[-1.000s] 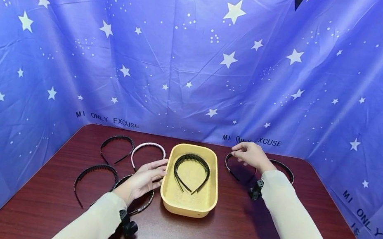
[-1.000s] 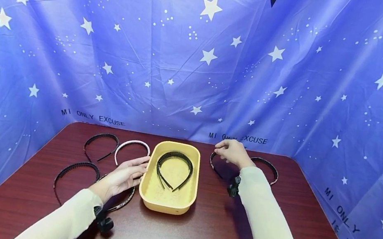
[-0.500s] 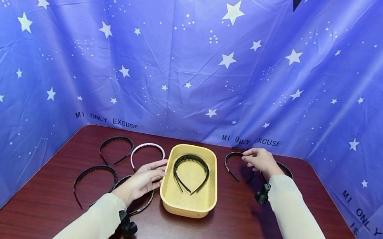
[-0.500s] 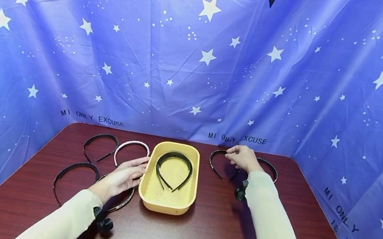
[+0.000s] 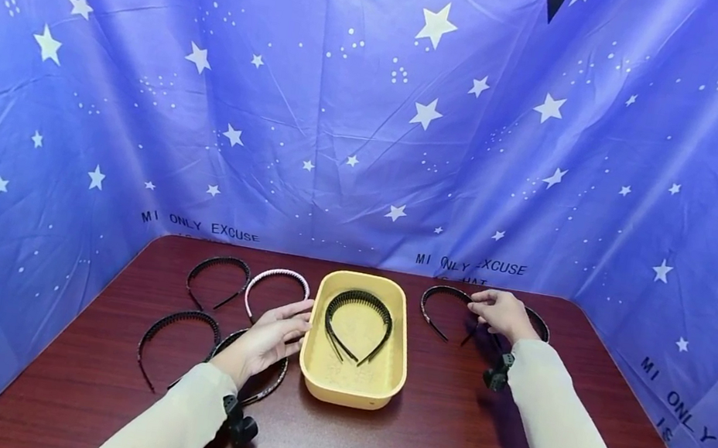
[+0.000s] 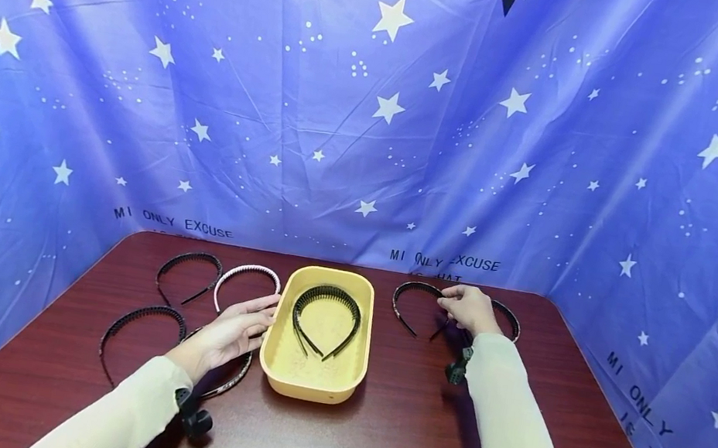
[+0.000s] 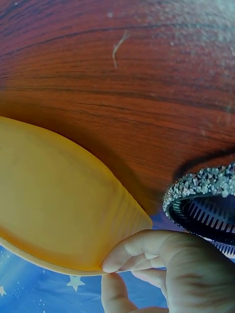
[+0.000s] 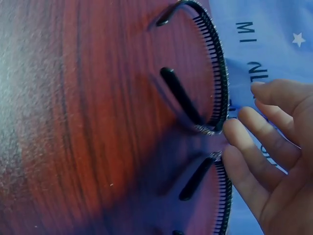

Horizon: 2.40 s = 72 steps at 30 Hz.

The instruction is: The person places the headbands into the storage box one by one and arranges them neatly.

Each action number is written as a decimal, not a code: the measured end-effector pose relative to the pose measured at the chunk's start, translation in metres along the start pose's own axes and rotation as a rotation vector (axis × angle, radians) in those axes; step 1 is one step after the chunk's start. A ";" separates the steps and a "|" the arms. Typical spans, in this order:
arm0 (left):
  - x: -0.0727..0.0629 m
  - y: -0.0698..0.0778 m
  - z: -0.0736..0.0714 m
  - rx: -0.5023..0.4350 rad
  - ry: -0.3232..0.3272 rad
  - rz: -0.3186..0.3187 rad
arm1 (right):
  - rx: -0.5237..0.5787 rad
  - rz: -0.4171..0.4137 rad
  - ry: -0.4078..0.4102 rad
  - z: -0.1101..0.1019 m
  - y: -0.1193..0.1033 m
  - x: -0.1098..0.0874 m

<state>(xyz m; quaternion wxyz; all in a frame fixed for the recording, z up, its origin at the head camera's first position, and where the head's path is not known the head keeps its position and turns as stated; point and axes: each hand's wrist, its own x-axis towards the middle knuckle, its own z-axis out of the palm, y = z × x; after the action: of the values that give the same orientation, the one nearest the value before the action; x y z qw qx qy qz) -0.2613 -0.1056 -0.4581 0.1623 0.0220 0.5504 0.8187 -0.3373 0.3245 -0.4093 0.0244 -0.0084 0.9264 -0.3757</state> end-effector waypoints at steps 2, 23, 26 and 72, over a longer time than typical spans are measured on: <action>0.000 0.000 0.000 -0.001 -0.001 -0.001 | -0.003 0.001 0.024 0.001 0.003 -0.001; 0.000 -0.001 0.000 -0.004 0.007 -0.008 | -0.032 0.021 0.138 0.021 0.022 0.002; 0.001 -0.001 0.000 -0.008 0.008 -0.010 | -0.060 0.024 0.143 0.023 0.022 0.003; -0.002 0.003 0.002 -0.007 0.018 -0.017 | -0.090 -0.027 0.107 0.012 0.012 -0.003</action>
<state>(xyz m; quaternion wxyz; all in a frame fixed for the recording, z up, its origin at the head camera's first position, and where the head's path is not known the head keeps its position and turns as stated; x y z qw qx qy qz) -0.2598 -0.1053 -0.4547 0.1641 0.0094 0.5493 0.8193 -0.3335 0.3248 -0.4267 -0.0309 -0.0019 0.9420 -0.3341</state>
